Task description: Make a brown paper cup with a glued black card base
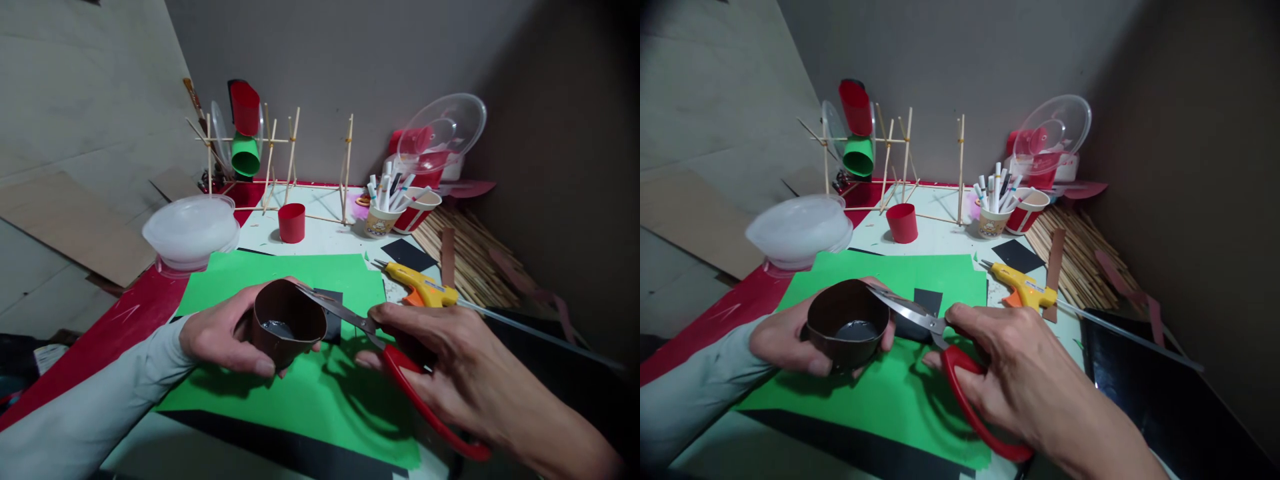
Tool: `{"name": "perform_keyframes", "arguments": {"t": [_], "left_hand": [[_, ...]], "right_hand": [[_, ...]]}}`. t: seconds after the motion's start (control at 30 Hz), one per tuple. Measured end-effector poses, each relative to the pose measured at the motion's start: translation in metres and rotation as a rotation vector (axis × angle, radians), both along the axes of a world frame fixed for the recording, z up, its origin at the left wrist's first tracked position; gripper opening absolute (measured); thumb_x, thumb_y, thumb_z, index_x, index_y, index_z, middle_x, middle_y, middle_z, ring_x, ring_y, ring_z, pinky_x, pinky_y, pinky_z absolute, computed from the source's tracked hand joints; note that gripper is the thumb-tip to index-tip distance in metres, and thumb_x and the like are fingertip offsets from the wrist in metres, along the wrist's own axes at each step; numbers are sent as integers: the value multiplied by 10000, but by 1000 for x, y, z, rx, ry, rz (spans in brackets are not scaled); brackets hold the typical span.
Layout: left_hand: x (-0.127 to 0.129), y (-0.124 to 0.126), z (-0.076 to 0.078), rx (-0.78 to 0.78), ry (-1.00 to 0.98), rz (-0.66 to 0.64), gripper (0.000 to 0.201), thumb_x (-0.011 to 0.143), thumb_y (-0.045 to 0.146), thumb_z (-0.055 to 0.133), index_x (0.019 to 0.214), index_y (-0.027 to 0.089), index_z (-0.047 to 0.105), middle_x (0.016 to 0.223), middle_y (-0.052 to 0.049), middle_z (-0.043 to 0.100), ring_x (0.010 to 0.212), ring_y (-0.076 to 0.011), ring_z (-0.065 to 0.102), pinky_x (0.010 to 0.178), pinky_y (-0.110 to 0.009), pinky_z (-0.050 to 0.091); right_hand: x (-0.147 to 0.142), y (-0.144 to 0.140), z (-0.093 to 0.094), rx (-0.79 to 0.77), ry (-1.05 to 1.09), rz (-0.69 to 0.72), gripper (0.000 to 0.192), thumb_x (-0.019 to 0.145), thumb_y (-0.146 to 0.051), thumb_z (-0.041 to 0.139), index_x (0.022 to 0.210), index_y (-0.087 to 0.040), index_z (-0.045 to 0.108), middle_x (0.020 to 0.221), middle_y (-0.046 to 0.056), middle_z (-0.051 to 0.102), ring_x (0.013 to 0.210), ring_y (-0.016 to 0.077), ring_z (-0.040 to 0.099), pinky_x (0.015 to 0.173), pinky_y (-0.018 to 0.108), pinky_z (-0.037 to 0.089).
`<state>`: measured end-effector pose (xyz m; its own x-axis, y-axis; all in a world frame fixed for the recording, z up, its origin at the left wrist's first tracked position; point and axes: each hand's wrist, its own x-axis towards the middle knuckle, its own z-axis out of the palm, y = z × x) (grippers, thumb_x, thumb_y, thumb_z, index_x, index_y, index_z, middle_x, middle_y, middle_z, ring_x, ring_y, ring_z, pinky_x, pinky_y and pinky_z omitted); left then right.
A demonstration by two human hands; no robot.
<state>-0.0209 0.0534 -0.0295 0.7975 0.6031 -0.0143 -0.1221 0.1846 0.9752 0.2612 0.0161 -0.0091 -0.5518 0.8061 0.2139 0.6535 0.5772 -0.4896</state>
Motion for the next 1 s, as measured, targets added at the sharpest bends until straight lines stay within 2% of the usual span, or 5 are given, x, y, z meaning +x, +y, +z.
{"name": "perform_keyframes", "arguments": {"t": [0.13, 0.33, 0.57, 0.7, 1.0], "left_hand": [[1, 0, -2, -9, -32, 81, 716, 714, 232, 804, 1348, 204, 472, 1111, -96, 698, 769, -171, 652, 631, -278, 591], [0, -1, -3, -1, -92, 157, 551, 786, 238, 757, 1291, 235, 537, 1063, -33, 662, 790, -159, 652, 673, -270, 602], [-4, -6, -8, -39, -62, 161, 605, 779, 243, 771, 1339, 218, 544, 1034, -44, 702, 803, -181, 674, 696, -291, 608], [-5, -4, -6, -49, -31, 134, 585, 771, 251, 779, 1311, 208, 558, 1133, -88, 722, 776, -182, 689, 666, -281, 599], [-3, -5, -3, 1, 23, 77, 564, 760, 312, 761, 1281, 166, 602, 1116, -111, 723, 799, -196, 655, 655, -286, 585]], "right_hand": [[2, 1, 0, -28, 1, -27, 272, 972, -441, 610, 833, -208, 612, 621, -42, 504, 517, 116, 371, 485, 240, 350], [0, 1, 3, -32, 12, -68, 295, 955, -492, 645, 858, -215, 619, 612, -46, 507, 523, 121, 406, 494, 233, 353], [-4, 0, 1, -41, -13, -77, 289, 937, -504, 677, 971, -219, 642, 661, -27, 567, 569, 139, 490, 520, 237, 378], [-3, 1, 1, -46, -14, -56, 268, 925, -477, 701, 928, -219, 627, 657, -38, 565, 565, 130, 472, 531, 239, 369], [-4, -2, 4, -71, -43, -45, 251, 953, -464, 653, 867, -229, 627, 615, -46, 539, 518, 124, 440, 504, 237, 353]]}}
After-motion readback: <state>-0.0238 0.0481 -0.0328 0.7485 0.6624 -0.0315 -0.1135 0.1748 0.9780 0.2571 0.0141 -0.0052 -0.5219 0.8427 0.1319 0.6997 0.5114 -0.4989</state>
